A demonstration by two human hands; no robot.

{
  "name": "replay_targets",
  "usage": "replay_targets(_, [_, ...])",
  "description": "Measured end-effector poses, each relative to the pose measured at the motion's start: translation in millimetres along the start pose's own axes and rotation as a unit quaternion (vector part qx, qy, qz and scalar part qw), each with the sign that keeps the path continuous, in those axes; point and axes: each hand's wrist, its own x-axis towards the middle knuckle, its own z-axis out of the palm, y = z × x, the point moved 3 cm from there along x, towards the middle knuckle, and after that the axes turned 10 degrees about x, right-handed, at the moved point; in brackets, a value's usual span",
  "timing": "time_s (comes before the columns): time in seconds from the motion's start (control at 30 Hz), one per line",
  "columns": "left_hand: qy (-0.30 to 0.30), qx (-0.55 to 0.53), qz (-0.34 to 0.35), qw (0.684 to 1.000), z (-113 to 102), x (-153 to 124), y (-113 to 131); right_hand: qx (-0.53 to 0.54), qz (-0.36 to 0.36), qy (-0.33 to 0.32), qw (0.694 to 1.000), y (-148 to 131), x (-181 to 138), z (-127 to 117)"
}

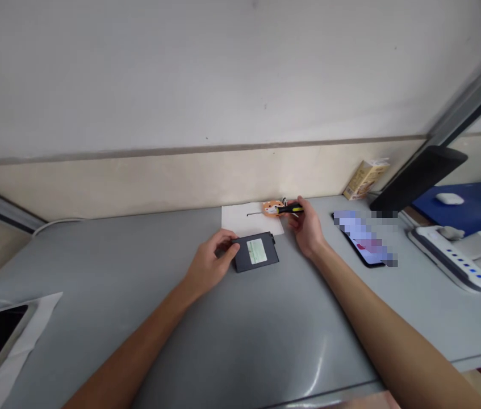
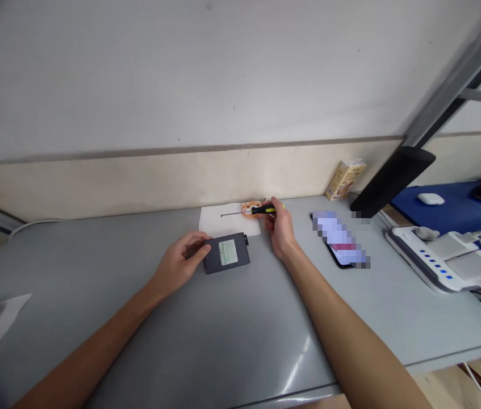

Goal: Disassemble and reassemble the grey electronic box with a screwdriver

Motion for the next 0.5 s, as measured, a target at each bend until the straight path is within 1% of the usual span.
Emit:
replay_targets(0.1, [-0.027,0.029,-0.043,0.998,1.5,0.6,-2.4,-0.012,0.000,0.012,1.000,0.5,0.2,-0.4])
replay_targets(0.2, [-0.062,0.054,-0.063,0.995,-1.0,-0.9,3.2,-0.021,0.004,0.018,1.000,0.6,-0.3,-0.5])
replay_targets(0.27, [-0.084,0.066,-0.045,0.993,-5.1,-2.7,11.0,-0.022,0.007,0.019,1.000,0.3,-0.6,-0.5])
replay_targets(0.4, [-0.165,0.073,0.036,0.983,-11.3,-6.6,27.5,-0.029,0.014,0.034,0.999,-0.6,-0.9,-1.1])
replay_targets(0.43, [-0.178,0.081,0.043,0.980,-12.2,-7.0,29.4,-0.031,0.014,0.035,0.999,-1.0,-0.9,-1.0])
replay_targets(0.5, [-0.178,0.103,0.042,0.978,-13.9,-6.8,29.9,-0.032,0.010,0.030,0.999,-2.0,-0.9,-0.4])
